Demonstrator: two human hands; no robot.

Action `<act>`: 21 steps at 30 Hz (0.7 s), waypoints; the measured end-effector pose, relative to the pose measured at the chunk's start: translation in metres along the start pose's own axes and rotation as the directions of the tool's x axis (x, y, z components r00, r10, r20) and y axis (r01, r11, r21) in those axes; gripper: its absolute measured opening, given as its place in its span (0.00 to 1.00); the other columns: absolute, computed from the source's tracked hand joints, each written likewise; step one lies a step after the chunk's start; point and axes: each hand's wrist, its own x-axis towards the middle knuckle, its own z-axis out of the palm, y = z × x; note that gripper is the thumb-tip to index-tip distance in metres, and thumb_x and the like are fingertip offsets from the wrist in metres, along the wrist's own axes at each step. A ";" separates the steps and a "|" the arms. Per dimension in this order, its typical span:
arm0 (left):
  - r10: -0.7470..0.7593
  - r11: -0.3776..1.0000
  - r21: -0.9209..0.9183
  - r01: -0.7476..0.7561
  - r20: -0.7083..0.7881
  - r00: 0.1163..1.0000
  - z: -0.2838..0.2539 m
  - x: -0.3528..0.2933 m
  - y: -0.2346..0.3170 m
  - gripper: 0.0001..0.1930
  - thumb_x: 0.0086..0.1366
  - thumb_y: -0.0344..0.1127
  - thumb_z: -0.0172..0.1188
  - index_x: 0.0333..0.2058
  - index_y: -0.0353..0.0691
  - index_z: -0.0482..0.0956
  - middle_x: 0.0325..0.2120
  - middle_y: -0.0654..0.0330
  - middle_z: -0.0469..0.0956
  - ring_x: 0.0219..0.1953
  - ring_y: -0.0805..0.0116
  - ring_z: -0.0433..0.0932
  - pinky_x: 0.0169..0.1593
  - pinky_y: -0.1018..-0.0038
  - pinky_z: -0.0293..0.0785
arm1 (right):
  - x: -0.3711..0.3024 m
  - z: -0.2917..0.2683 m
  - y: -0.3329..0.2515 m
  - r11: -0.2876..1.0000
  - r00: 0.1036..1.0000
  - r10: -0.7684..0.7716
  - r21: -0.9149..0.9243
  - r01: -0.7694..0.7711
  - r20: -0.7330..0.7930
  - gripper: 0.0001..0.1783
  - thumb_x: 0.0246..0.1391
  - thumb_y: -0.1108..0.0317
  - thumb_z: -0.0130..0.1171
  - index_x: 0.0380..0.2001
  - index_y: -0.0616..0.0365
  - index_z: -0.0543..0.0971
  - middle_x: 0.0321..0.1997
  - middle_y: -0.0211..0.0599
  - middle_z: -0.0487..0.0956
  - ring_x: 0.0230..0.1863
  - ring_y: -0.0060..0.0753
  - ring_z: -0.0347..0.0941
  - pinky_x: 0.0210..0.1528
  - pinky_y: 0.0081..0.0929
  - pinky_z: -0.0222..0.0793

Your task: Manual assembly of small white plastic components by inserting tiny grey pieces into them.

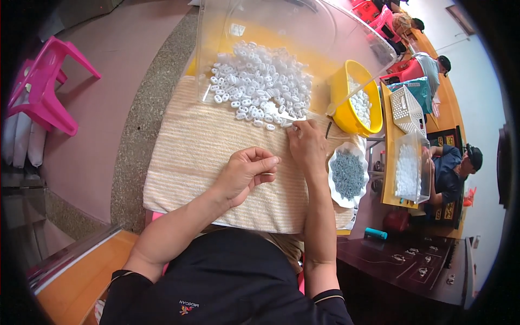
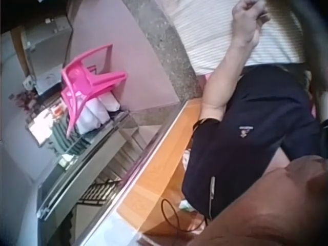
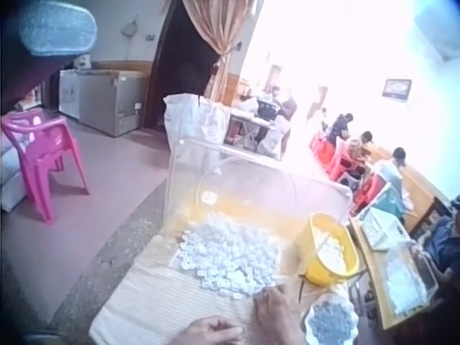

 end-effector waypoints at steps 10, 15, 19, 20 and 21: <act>0.003 1.000 0.017 -0.003 0.001 1.000 0.000 -0.001 -0.001 0.03 0.64 0.29 0.61 0.36 0.39 0.77 0.36 0.59 0.81 0.33 0.76 0.80 0.40 0.77 0.81 | -0.001 -0.002 0.006 0.999 1.000 -0.027 0.040 0.027 0.001 0.07 0.48 0.70 0.61 0.32 0.60 0.81 0.34 0.43 0.79 0.38 0.48 0.76 0.42 0.38 0.70; 0.007 1.000 0.027 -0.007 -0.015 1.000 0.000 -0.001 0.000 0.03 0.64 0.29 0.61 0.35 0.40 0.77 0.36 0.60 0.81 0.33 0.77 0.80 0.40 0.77 0.81 | -0.002 0.002 0.014 0.991 1.000 0.008 0.131 -0.011 0.022 0.08 0.46 0.71 0.62 0.32 0.61 0.81 0.33 0.43 0.80 0.33 0.43 0.77 0.38 0.35 0.71; 0.004 0.999 0.034 -0.004 -0.012 1.000 0.000 -0.001 -0.001 0.03 0.64 0.29 0.61 0.35 0.40 0.77 0.35 0.60 0.81 0.33 0.77 0.80 0.39 0.78 0.81 | -0.003 0.002 0.020 0.982 0.998 -0.043 0.185 0.035 0.036 0.10 0.46 0.70 0.62 0.33 0.63 0.81 0.32 0.43 0.80 0.30 0.40 0.77 0.36 0.33 0.72; 0.003 0.999 0.032 -0.002 -0.010 1.000 0.000 -0.001 -0.001 0.02 0.64 0.29 0.61 0.35 0.40 0.77 0.35 0.60 0.81 0.33 0.77 0.80 0.39 0.78 0.81 | -0.003 0.002 0.021 0.984 0.997 -0.077 0.164 0.072 0.021 0.10 0.47 0.70 0.62 0.34 0.63 0.81 0.32 0.43 0.80 0.30 0.40 0.77 0.36 0.32 0.72; 0.001 1.000 0.031 -0.001 -0.009 1.000 0.000 0.000 -0.001 0.02 0.64 0.29 0.61 0.35 0.40 0.77 0.35 0.60 0.81 0.33 0.78 0.80 0.39 0.78 0.81 | -0.004 0.002 0.022 0.984 0.997 -0.077 0.164 0.072 0.020 0.10 0.47 0.70 0.62 0.34 0.63 0.81 0.32 0.43 0.80 0.30 0.40 0.77 0.36 0.32 0.72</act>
